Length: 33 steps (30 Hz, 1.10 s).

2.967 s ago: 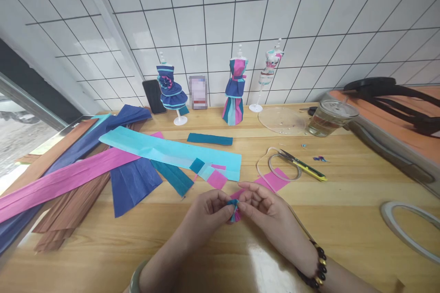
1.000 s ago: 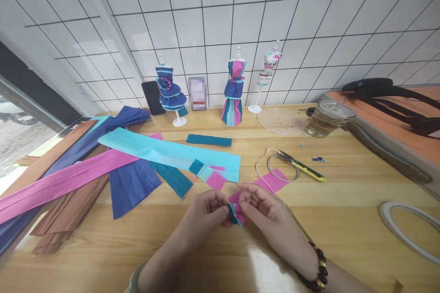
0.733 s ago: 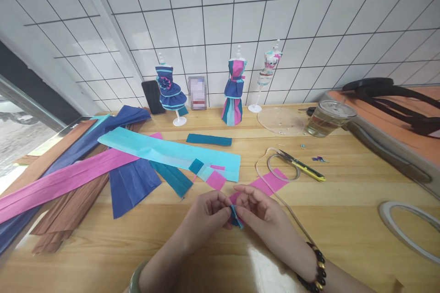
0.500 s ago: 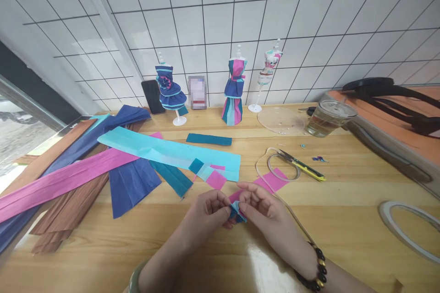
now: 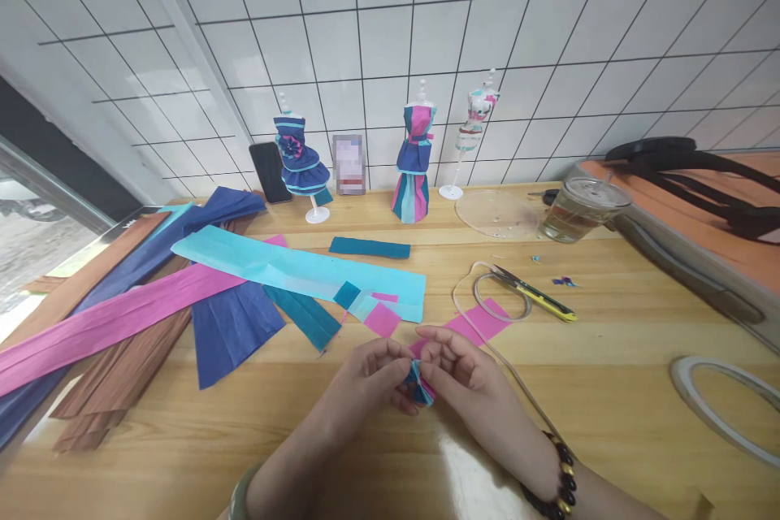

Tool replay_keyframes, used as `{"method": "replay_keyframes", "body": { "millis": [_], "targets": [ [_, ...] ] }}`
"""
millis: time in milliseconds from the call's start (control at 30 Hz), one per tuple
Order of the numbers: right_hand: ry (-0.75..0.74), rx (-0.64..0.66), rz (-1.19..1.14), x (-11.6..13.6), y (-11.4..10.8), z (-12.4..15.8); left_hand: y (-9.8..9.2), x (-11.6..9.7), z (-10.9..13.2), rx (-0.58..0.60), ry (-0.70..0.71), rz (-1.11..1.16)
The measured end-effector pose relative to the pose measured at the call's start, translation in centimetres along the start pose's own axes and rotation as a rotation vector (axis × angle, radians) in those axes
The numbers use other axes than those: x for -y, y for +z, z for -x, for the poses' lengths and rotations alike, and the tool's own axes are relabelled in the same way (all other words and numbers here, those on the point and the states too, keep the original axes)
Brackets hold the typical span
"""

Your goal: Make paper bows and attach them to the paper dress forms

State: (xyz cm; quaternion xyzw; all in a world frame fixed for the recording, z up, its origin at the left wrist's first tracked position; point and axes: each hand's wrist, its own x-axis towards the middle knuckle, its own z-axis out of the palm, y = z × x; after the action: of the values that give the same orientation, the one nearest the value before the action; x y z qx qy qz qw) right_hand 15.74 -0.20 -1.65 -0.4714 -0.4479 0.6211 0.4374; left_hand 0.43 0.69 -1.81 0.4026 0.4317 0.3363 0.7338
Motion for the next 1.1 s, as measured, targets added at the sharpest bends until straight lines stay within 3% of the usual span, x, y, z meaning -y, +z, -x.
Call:
{"method": "replay_keyframes", "body": {
  "millis": [467, 867, 1100],
  "targets": [
    [-0.034, -0.004, 0.029, -0.01, 0.01, 0.09, -0.02, 0.54, -0.34, -0.003, 0.047, -0.072],
    [0.0, 0.016, -0.017, 0.25, -0.28, 0.04, -0.79, 0.53, -0.52, -0.139, 0.109, 0.048],
    [-0.007, 0.062, -0.051, -0.19, 0.0, -0.01, -0.65, 0.47, -0.57, -0.144, 0.149, 0.002]
  ]
}}
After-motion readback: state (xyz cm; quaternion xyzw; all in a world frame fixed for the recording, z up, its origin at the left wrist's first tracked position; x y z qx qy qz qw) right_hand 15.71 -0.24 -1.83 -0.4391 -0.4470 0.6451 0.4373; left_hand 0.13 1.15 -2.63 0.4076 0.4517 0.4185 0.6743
